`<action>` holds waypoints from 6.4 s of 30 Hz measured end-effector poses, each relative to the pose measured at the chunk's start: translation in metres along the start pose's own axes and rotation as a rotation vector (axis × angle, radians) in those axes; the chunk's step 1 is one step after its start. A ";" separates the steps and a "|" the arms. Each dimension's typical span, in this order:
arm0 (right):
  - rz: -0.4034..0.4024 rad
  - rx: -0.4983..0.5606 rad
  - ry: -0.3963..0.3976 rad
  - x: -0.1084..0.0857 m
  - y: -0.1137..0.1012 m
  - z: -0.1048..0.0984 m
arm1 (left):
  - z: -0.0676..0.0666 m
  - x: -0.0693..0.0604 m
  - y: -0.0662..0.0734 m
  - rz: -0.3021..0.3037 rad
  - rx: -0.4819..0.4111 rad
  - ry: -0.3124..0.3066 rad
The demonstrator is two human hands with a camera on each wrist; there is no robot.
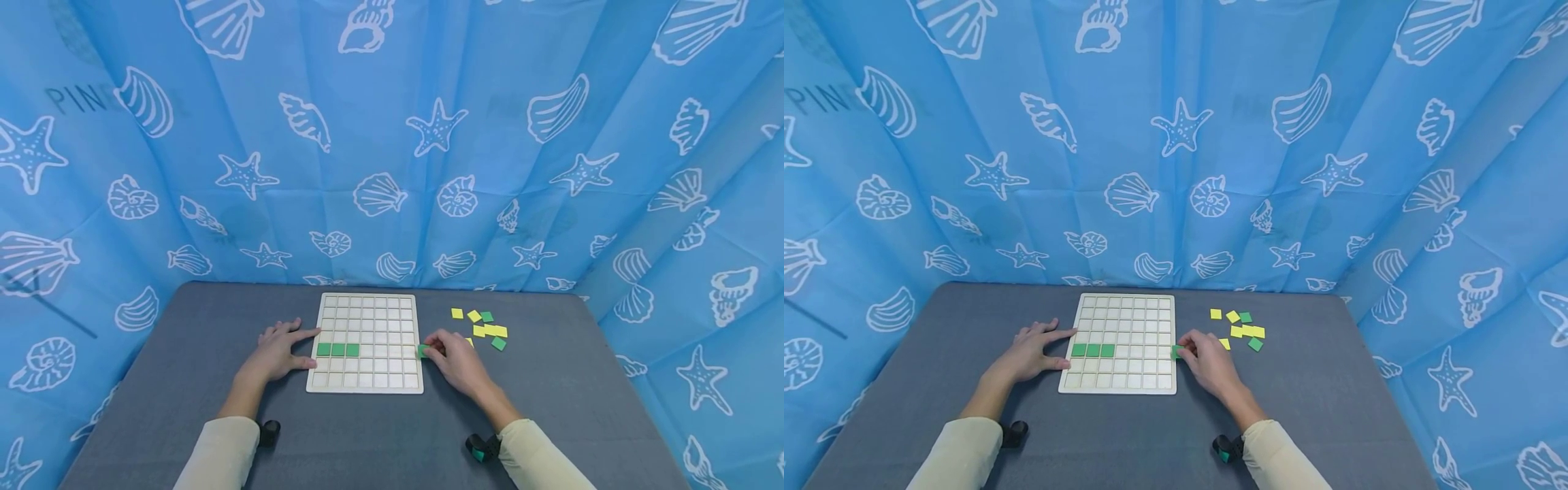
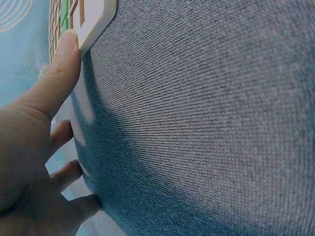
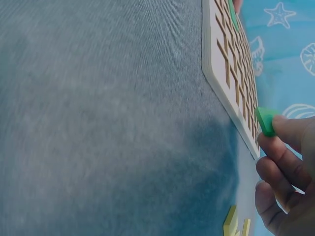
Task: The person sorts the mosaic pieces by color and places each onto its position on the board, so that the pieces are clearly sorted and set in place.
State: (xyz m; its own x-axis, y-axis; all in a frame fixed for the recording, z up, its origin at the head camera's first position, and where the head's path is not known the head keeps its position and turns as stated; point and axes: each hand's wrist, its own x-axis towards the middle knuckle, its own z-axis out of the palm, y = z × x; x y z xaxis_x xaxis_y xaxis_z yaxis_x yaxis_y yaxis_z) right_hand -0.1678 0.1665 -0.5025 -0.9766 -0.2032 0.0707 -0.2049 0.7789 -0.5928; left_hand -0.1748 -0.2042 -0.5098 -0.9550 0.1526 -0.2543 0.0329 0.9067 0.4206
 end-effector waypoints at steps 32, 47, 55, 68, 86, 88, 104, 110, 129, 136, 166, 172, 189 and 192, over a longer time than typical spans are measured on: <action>-0.152 0.078 0.003 0.020 -0.035 0.033 | 0.000 0.001 -0.002 0.014 -0.033 0.008; -0.167 0.098 -0.019 0.028 -0.052 0.048 | 0.001 0.002 -0.003 0.014 -0.024 0.011; -0.169 0.076 -0.075 0.035 -0.062 0.054 | 0.002 0.001 -0.003 0.006 -0.019 0.010; -0.157 0.036 -0.114 0.040 -0.070 0.062 | 0.002 0.001 -0.004 0.014 -0.024 0.011; -0.324 -0.203 -0.055 0.035 -0.069 0.061 | -0.001 0.001 -0.002 0.022 -0.021 0.006; -0.333 -0.222 -0.052 0.035 -0.069 0.061 | -0.001 0.002 -0.002 0.019 -0.021 0.004; -0.321 -0.487 -0.039 0.029 -0.068 0.058 | 0.000 0.002 -0.001 -0.003 -0.035 -0.015; -0.298 -0.477 -0.085 0.029 -0.064 0.052 | -0.001 0.002 0.000 -0.001 -0.029 -0.018; -0.196 -0.443 -0.086 0.032 -0.027 0.041 | -0.004 -0.003 0.002 0.013 -0.021 -0.008; -0.129 -0.446 -0.090 0.031 -0.016 0.034 | -0.004 -0.002 0.002 0.008 -0.022 -0.009; 0.029 -0.466 -0.089 0.014 0.035 -0.008 | 0.000 0.003 -0.003 0.012 -0.025 -0.012; 0.059 -0.434 -0.078 0.011 0.045 -0.017 | 0.000 0.003 -0.003 0.002 -0.021 -0.012; 0.129 -0.346 -0.090 -0.002 0.081 -0.041 | 0.001 0.003 -0.003 0.010 -0.022 -0.023; 0.127 -0.332 -0.077 -0.005 0.084 -0.045 | 0.001 0.003 -0.003 0.016 -0.021 -0.016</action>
State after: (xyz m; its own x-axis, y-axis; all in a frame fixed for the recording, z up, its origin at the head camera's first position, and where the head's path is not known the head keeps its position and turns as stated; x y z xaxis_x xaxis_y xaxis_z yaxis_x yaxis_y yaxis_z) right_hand -0.1827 0.2601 -0.5167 -0.9904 -0.1266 -0.0554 -0.1045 0.9485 -0.2990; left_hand -0.1774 -0.2063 -0.5130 -0.9495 0.1732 -0.2615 0.0415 0.8958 0.4426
